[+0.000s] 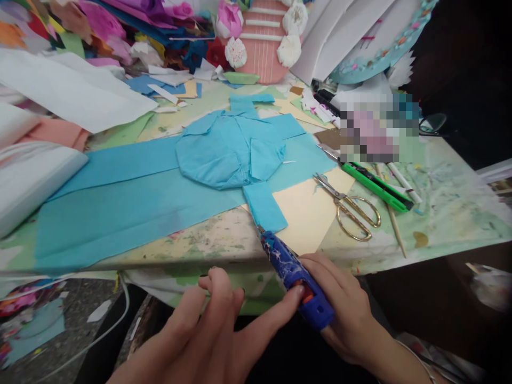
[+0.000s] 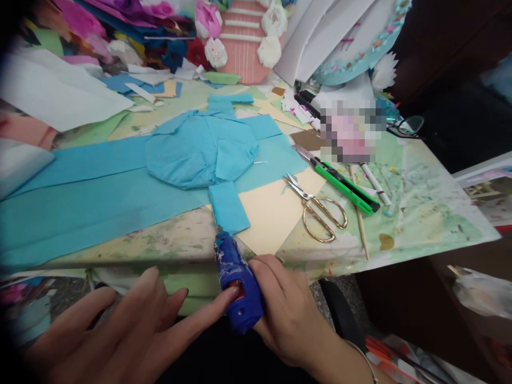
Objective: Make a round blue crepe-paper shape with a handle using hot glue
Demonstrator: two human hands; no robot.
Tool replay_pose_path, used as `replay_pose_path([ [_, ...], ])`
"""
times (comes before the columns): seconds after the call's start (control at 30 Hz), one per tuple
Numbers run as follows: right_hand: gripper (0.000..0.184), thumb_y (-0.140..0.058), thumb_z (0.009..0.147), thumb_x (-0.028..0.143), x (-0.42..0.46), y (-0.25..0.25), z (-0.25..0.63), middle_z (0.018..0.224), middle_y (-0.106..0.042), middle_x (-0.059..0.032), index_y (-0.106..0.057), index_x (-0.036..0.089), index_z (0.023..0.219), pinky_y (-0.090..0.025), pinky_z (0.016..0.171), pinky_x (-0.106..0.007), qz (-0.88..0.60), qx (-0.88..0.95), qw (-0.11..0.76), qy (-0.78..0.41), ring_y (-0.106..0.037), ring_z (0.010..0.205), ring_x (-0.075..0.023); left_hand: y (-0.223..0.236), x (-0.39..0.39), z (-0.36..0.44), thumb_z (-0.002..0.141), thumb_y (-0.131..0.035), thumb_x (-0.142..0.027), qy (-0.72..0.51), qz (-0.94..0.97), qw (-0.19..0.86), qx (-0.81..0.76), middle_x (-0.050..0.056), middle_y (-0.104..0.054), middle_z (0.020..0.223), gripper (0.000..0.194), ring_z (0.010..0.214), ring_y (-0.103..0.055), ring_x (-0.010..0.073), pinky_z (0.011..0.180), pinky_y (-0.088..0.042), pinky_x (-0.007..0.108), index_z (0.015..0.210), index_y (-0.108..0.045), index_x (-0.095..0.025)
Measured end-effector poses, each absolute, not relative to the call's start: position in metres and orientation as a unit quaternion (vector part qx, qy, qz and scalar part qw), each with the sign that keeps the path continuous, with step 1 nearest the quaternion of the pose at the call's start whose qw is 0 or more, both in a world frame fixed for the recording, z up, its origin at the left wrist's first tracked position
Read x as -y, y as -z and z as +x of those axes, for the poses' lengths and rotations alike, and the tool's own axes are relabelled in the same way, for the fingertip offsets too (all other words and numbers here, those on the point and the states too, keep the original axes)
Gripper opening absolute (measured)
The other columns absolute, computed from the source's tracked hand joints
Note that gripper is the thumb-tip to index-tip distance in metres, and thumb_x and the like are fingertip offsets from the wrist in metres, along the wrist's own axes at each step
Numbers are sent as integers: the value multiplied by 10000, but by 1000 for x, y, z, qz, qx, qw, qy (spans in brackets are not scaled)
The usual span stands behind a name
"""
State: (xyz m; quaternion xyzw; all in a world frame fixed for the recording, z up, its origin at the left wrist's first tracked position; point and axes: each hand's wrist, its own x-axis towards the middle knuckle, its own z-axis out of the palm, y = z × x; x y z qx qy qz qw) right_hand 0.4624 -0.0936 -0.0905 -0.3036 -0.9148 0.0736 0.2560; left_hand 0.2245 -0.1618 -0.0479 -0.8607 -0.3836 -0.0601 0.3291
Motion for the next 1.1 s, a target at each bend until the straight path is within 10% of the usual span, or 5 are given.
replay_pose_path([
  [1.1, 309, -331, 953, 265, 109, 86, 466, 990, -651, -156, -471, 74, 1151, -491, 716, -247, -303, 913, 265, -61, -625, 977, -205, 55, 179, 233, 825, -531, -41, 74, -850, 297, 429, 24, -601, 840, 680, 941, -578, 216, 970, -359, 395, 1403, -397, -373],
])
